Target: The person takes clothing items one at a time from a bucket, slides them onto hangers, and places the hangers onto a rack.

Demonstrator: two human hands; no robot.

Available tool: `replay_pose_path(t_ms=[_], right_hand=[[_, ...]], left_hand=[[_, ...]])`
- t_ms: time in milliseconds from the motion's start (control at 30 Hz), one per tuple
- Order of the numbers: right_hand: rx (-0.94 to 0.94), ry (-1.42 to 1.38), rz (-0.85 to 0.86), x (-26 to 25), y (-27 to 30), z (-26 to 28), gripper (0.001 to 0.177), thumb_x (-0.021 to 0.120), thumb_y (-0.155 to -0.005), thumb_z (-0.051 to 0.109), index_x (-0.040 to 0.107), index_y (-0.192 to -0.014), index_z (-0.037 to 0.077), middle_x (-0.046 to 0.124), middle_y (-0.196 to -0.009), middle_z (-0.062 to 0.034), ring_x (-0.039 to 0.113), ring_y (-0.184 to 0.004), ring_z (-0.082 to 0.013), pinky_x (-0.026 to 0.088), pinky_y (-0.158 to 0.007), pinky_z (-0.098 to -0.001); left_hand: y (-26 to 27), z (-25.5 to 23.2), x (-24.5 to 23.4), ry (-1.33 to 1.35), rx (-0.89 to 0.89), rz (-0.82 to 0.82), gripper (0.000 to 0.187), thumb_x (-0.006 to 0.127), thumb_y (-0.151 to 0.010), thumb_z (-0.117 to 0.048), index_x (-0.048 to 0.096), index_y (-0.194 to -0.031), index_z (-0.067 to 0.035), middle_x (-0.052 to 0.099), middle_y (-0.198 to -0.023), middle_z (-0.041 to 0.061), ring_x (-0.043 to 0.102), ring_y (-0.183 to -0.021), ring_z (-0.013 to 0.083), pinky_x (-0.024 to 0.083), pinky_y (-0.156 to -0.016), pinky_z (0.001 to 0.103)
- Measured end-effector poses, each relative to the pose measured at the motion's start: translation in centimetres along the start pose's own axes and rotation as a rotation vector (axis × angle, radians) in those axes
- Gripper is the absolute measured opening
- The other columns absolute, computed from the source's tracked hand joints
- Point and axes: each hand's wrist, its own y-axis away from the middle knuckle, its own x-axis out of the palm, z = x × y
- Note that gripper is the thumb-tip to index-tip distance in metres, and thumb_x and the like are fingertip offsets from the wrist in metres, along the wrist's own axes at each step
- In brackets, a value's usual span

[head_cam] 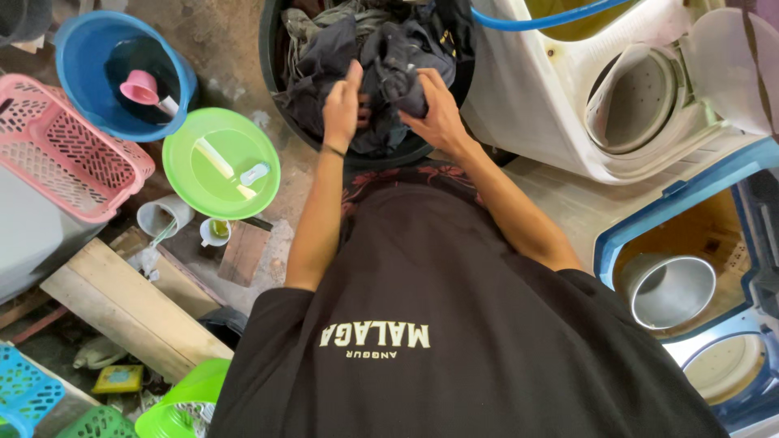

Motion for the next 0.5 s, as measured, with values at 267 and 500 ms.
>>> replay_pose_path(t_ms=[267, 500], right_hand=[[0.34, -0.415, 0.071, -0.3, -2.4, -5.8, 0.024, 0.073, -0.118, 0.028, 0.07, -0.11, 0.006, 0.07, -0.108, -0.0142, 0.065, -0.1, -0.028, 0.054, -0.091, -0.0385], [0.343, -0.295, -0.268, 4.2, -3.2, -18.7, 0.049, 0.09, -0.081, 0.016, 0.07, -0.122, -0.004, 0.069, -0.098, -0.0116, 0.062, -0.089, -0.0159, 0.05, -0.078, -0.0281]], left_hand=[[-4.1, 3.0, -0.4, 0.244, -0.138, 0.51, 0.036, 0.072, -0.075, -0.021, 0.066, -0.101, 0.002, 0.07, -0.086, 0.007, 0.064, -0.079, 0.0166, 0.052, -0.076, 0.031], [0.7, -1.6, -3.6, -0.077, -0.057, 0.373, 0.03, 0.071, -0.074, -0.018, 0.068, -0.098, 0.001, 0.073, -0.086, 0.011, 0.066, -0.079, 0.0179, 0.053, -0.075, 0.03]])
